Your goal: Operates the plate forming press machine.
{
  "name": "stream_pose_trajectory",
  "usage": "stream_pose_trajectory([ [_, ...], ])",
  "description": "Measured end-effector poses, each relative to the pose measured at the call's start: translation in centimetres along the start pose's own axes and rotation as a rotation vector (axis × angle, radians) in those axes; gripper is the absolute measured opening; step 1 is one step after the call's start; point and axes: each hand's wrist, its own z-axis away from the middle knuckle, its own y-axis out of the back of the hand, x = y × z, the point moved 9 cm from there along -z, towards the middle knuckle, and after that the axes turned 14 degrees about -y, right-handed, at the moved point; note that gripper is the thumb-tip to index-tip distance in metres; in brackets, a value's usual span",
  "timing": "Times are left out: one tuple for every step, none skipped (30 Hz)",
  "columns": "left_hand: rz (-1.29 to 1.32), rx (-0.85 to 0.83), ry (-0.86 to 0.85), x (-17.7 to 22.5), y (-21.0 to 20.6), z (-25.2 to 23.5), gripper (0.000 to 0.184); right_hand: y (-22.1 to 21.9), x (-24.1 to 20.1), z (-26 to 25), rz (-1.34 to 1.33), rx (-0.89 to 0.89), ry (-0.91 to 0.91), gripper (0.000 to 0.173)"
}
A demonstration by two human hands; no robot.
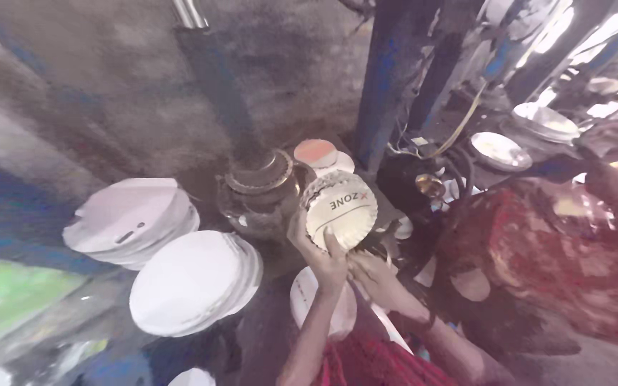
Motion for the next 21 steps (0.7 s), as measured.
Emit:
stream_pose_trajectory([
  [0.007, -0.007, 0.029, -0.4, 0.2, -0.1, 0.062, -0.5, -1.2, 1.2, 0.061, -0.129, 0.093, 0.022],
  [0.009, -0.013, 0.043, -1.1, 0.6, -0.4, 0.064, -1.1, -2.4, 2.9, 0.076, -0.33, 0.189, 0.02],
  [0.015, -0.02, 0.053, -1.9, 0.9, -0.7, 0.065, -1.7, -3.3, 4.9, 0.066, -0.557, 0.252, 0.021],
  [0.026, -0.043, 0.081, -2.7, 1.1, -1.0, 0.067, -1.6, -3.6, 6.5, 0.081, -0.705, 0.277, 0.023],
  [0.045, -0.086, 0.127, -3.4, 1.2, -1.3, 0.07, -0.5, -3.3, 7.1, 0.179, -0.68, 0.259, 0.025],
  [0.065, -0.138, 0.159, -3.6, 1.0, -1.5, 0.071, 1.8, -2.4, 6.5, 0.392, -0.49, 0.171, 0.024],
  [0.086, -0.193, 0.179, -3.5, 0.7, -1.5, 0.071, 4.5, -1.0, 5.3, 0.614, -0.271, -0.019, 0.032],
  [0.117, -0.259, 0.183, -3.1, 0.1, -1.4, 0.07, 7.1, 0.3, 3.9, 0.696, -0.08, -0.233, 0.05],
  [0.151, -0.318, 0.168, -2.4, -0.8, -1.0, 0.069, 9.2, 1.2, 2.7, 0.678, 0.086, -0.337, 0.07],
  [0.19, -0.369, 0.151, -1.8, -1.7, -0.5, 0.068, 10.5, 1.8, 1.6, 0.584, 0.216, -0.352, 0.084],
  [0.229, -0.396, 0.142, -1.4, -2.5, 0.1, 0.065, 11.0, 2.3, 0.8, 0.397, 0.289, -0.33, 0.084],
  [0.266, -0.406, 0.152, -1.3, -3.0, 0.5, 0.063, 10.7, 2.9, 0.3, 0.148, 0.289, -0.299, 0.076],
  [0.306, -0.404, 0.169, -1.5, -3.2, 0.6, 0.06, 9.8, 3.4, -0.2, -0.13, 0.233, -0.264, 0.066],
  [0.346, -0.396, 0.185, -2.1, -3.2, 0.4, 0.058, 8.8, 4.0, -0.6, -0.366, 0.162, -0.276, 0.059],
  [0.383, -0.393, 0.195, -2.6, -3.1, 0.0, 0.057, 7.9, 4.5, -0.9, -0.527, 0.092, -0.305, 0.057],
  [0.408, -0.397, 0.2, -2.9, -3.0, -0.4, 0.057, 7.1, 5.0, -1.1, -0.637, 0.053, -0.351, 0.056],
  [0.415, -0.407, 0.198, -2.9, -2.9, -0.7, 0.057, 6.6, 5.4, -1.3, -0.71, 0.051, -0.401, 0.054],
  [0.407, -0.43, 0.196, -2.6, -3.0, -0.7, 0.056, 6.2, 5.8, -1.5, -0.76, 0.096, -0.448, 0.046],
  [0.409, -0.459, 0.194, -2.3, -3.4, -0.6, 0.056, 6.2, 6.2, -1.8, -0.805, 0.176, -0.486, 0.037],
  [0.426, -0.476, 0.193, -2.1, -3.8, -0.5, 0.055, 6.2, 6.3, -2.0, -0.827, 0.269, -0.498, 0.031],
  [0.467, -0.464, 0.221, -2.3, -4.1, -0.5, 0.051, 6.1, 6.2, -2.2, -0.805, 0.339, -0.494, 0.029],
])
